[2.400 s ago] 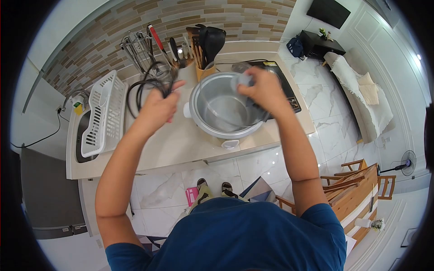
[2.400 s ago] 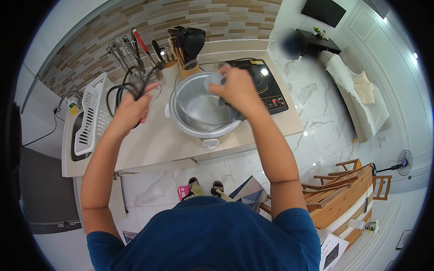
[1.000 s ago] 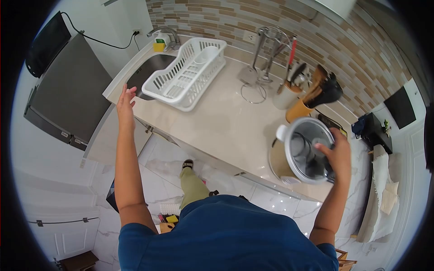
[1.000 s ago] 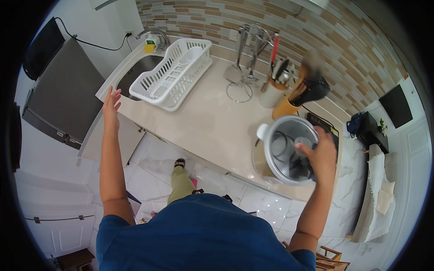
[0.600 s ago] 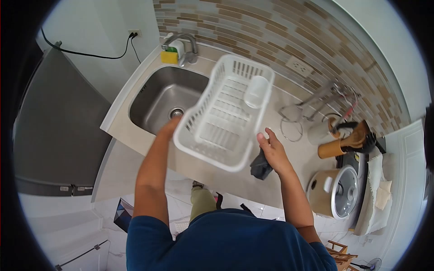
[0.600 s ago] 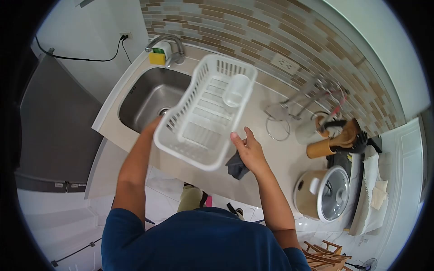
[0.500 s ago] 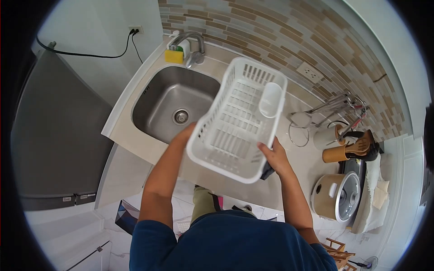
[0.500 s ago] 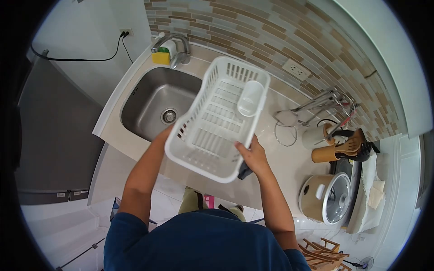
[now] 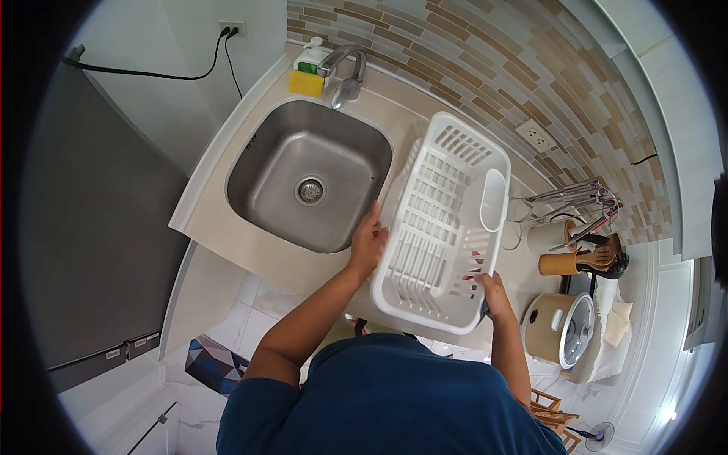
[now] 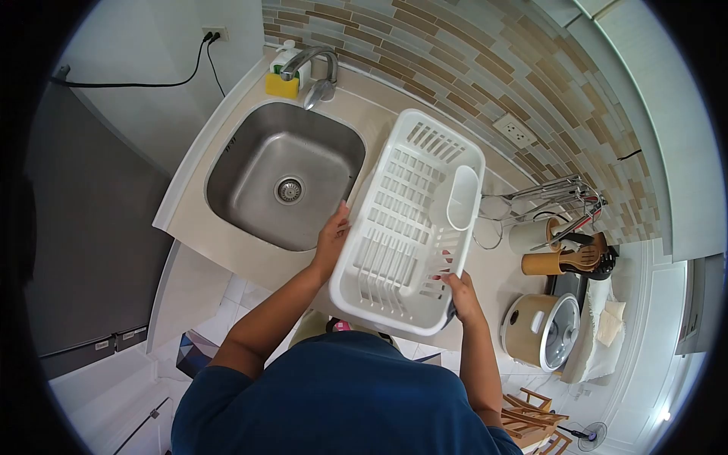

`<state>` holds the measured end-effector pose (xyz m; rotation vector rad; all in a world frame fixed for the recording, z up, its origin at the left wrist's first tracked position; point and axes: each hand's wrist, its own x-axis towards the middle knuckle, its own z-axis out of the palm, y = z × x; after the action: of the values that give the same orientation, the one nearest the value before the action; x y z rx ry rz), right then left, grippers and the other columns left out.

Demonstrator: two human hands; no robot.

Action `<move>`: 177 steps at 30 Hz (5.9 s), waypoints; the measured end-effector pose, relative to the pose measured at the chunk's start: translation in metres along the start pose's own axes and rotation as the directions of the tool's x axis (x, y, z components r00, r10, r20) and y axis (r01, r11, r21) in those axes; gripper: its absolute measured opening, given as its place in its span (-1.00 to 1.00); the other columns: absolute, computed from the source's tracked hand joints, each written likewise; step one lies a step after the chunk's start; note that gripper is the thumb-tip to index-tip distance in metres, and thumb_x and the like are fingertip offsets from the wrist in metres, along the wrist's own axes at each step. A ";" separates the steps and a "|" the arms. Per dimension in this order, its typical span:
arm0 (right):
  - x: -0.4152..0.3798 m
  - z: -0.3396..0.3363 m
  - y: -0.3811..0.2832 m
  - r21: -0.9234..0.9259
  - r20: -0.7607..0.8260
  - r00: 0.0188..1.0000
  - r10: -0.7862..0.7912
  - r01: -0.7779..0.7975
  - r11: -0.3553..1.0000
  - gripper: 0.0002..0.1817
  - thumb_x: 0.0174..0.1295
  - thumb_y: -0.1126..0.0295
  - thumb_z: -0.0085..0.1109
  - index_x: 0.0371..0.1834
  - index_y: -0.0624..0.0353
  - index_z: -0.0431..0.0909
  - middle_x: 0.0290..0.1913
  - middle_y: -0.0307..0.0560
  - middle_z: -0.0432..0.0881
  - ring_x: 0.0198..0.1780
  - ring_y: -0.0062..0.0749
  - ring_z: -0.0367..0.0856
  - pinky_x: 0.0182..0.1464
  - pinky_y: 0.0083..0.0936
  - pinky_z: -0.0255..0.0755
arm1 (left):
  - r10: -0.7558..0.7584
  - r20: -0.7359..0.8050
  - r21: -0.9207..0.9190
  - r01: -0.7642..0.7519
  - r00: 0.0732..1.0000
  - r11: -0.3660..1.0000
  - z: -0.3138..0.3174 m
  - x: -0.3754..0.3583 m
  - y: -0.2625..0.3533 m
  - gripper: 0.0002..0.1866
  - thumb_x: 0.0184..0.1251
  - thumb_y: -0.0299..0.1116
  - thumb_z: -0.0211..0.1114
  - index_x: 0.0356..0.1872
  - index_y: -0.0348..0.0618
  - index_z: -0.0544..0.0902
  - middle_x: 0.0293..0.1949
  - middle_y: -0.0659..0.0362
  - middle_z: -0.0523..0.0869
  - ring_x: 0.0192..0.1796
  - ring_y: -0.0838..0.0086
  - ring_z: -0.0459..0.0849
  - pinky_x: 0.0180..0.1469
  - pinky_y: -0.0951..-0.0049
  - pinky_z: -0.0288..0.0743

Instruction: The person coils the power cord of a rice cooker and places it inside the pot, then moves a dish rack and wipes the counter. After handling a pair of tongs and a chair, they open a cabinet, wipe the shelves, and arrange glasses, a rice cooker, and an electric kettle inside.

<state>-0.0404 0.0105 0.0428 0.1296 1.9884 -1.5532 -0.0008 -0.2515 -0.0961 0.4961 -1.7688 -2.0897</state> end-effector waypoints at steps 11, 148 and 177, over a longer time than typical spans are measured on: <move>0.023 0.014 -0.007 -0.084 0.004 1.000 0.000 0.001 0.996 -0.35 0.02 0.34 -0.06 0.29 0.21 0.24 0.00 0.09 0.47 -0.02 -0.23 0.51 0.04 -0.26 0.43 | -0.254 0.005 -0.140 0.252 0.967 0.957 -0.018 0.015 -0.002 -0.30 0.31 -0.40 0.19 0.41 -0.29 0.07 0.02 0.04 0.53 -0.22 0.55 0.53 -0.19 0.56 0.48; -0.165 -0.212 -0.148 -0.628 0.049 0.560 -0.827 0.661 0.410 -0.90 0.22 0.51 0.11 -0.26 0.31 0.53 -0.42 -0.10 0.58 -0.40 -0.48 0.56 -0.33 -0.58 0.43 | 0.127 0.991 -0.133 0.475 0.046 0.870 0.277 -0.090 0.177 -0.08 0.20 -0.08 0.31 0.43 -0.27 -0.01 -0.32 0.22 0.50 -0.42 0.63 0.38 -0.32 0.63 0.28; -0.150 -0.203 -0.139 -0.687 0.281 0.546 -0.789 0.688 0.232 -0.84 0.21 0.45 0.15 -0.37 0.25 0.36 -0.52 -0.12 0.41 -0.46 -0.34 0.46 -0.39 -0.51 0.31 | 0.138 0.875 0.002 -0.288 0.464 0.957 0.243 -0.105 0.144 -0.14 0.27 -0.03 0.25 0.43 -0.20 0.02 -0.41 0.21 0.53 -0.53 0.56 0.47 -0.46 0.58 0.41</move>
<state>-0.0581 0.1943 0.2639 -1.3152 2.8373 -0.9765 -0.0205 -0.0134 0.0873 -0.9505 -2.3236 -2.1528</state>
